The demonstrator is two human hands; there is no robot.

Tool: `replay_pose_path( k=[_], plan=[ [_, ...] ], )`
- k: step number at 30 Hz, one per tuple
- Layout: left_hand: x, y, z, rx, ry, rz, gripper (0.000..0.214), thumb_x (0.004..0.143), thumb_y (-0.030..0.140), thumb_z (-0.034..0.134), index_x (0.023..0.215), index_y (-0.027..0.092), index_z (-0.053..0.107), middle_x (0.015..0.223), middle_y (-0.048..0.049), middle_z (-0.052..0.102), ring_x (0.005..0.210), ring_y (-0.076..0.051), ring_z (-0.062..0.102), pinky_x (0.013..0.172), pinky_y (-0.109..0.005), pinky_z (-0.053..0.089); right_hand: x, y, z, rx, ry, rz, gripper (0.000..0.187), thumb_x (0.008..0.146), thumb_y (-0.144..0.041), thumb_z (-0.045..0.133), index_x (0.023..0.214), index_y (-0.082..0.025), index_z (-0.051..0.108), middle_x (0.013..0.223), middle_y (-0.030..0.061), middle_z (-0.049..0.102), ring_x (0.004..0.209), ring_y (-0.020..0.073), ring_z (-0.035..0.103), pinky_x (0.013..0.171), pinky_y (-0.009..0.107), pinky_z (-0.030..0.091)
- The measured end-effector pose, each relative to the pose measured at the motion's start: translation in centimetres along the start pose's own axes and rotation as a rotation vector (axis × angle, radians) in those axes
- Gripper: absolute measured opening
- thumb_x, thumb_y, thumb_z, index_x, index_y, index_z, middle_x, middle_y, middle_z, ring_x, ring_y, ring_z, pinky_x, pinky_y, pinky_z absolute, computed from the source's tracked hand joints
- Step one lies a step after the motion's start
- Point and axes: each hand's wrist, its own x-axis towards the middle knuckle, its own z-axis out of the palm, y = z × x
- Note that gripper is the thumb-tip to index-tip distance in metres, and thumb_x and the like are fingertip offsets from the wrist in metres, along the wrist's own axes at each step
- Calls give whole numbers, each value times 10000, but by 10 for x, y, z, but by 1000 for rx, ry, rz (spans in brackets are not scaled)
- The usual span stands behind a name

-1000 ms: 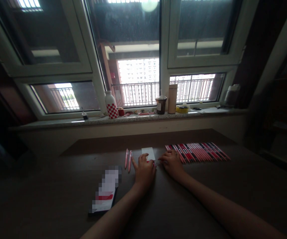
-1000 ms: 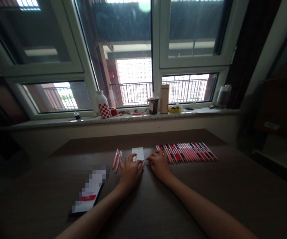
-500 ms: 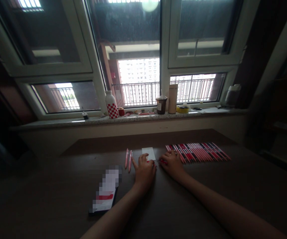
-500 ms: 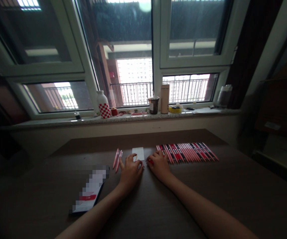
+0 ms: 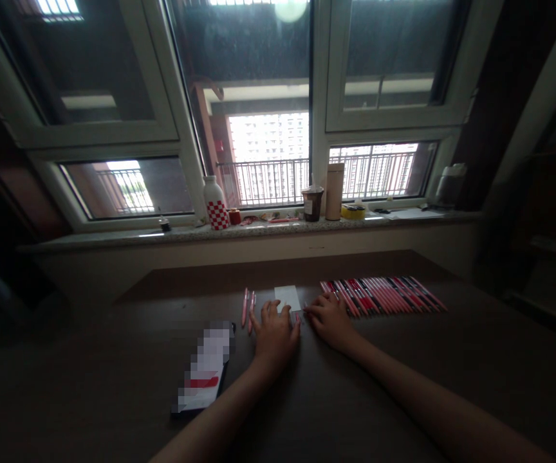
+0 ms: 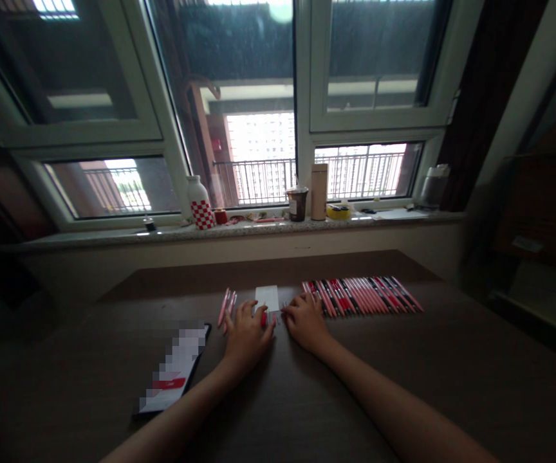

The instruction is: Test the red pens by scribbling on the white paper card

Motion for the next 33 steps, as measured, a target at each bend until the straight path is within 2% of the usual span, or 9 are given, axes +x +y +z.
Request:
replay_pose_path(
  k=[5,10,15,18,22,26,33],
  plan=[
    [-5,-6,7,75,-127,-23,724,807,621,418,1394,199,390,1444,-169,398,1364,-383,249,1061,-668,111,0,1,3,8,2,-8,233,884,-283,524,1043,-310,692,1019,46,638,1081,265,428,998,497,220],
    [-6,-9,3,155,-161,-62,845,787,670,395,1422,116,336,1439,-223,387,1353,-419,263,1063,-663,113,0,1,4,26,14,-10,242,901,-307,503,1064,-292,680,998,45,641,1075,263,436,1000,493,221],
    [-6,-16,-2,217,-165,-78,866,787,691,356,1383,64,398,1436,-242,381,1362,-418,248,1077,-662,58,1,0,2,28,24,-14,248,915,-327,484,1070,-274,671,997,44,654,1064,256,451,1002,470,222],
    [-7,-19,-2,232,-162,-86,860,800,690,316,1358,45,432,1433,-242,385,1368,-408,242,1087,-649,51,2,1,2,30,32,-7,261,915,-249,460,1082,-258,661,1002,44,665,1070,256,451,996,457,226],
    [-8,-18,1,223,-164,-83,839,823,678,250,1318,43,485,1422,-232,408,1375,-392,239,1100,-625,63,2,3,3,19,19,45,345,828,-106,483,1099,-237,653,1034,51,663,1065,255,448,985,433,242],
    [-9,-17,3,205,-158,-88,811,844,656,195,1292,60,517,1410,-213,434,1369,-378,256,1107,-612,72,2,4,3,-4,17,66,385,775,-90,507,1112,-211,651,1054,63,655,1074,271,425,987,422,249],
    [-11,-15,1,163,-110,-69,710,862,601,258,1237,84,570,1328,-186,531,1322,-363,339,1115,-600,91,2,4,4,-10,11,59,384,776,-94,509,1116,-198,653,1063,79,658,1065,284,424,966,413,283]
  ],
)
